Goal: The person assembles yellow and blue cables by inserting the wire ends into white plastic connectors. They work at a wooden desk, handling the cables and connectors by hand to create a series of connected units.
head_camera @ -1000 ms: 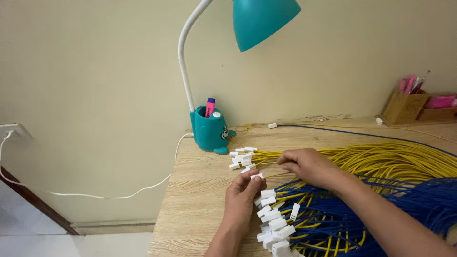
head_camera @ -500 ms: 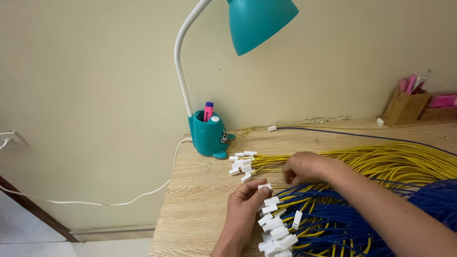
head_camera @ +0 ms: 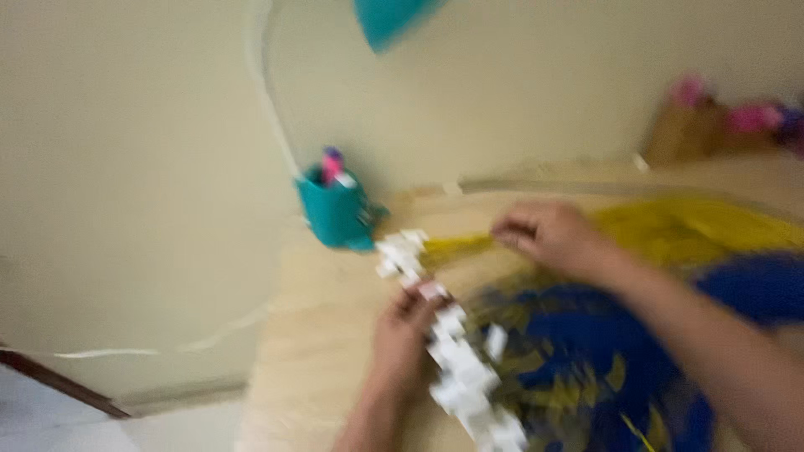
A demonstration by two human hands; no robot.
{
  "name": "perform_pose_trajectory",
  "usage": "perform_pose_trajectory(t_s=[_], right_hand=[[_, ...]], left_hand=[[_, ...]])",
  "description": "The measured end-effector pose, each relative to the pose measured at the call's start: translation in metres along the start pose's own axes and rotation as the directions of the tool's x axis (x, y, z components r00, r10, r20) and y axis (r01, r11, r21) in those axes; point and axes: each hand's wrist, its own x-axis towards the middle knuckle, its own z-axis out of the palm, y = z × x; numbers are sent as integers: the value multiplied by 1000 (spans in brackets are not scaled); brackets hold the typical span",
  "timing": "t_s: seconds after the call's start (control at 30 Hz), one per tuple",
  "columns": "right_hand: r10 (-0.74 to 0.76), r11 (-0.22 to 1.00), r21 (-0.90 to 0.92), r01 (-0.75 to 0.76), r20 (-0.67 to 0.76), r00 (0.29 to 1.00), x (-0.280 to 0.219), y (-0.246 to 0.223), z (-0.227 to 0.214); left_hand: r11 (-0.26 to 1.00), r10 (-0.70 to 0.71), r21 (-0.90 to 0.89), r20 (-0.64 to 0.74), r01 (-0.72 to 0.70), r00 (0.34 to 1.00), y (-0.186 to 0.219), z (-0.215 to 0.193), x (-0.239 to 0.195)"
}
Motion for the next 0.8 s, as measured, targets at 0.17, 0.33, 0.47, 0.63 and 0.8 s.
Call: perform_pose_trajectory(t_s=[0.17, 0.33, 0.47, 0.63, 0.8], right_hand=[[-66, 995, 85, 57, 115, 991, -111, -84, -108], [-98, 992, 99, 76, 250, 963, -220, -90, -131], [-214, 976, 97, 195, 270, 939, -268, -95, -119], [-235, 972, 15, 235, 136, 962, -272, -109, -106], [-437, 897, 57, 438, 261, 861, -253, -118, -100]], left_hand=[[988, -40, 149, -24, 43, 999, 13, 6, -20], [996, 88, -11, 23, -88, 996, 5, 10, -19], [998, 53, 23, -15, -53, 998, 11, 13, -29], [998, 54, 20, -4, -54, 999, 10, 12, -31], [996, 91, -7, 31, -91, 995, -1, 1, -18]])
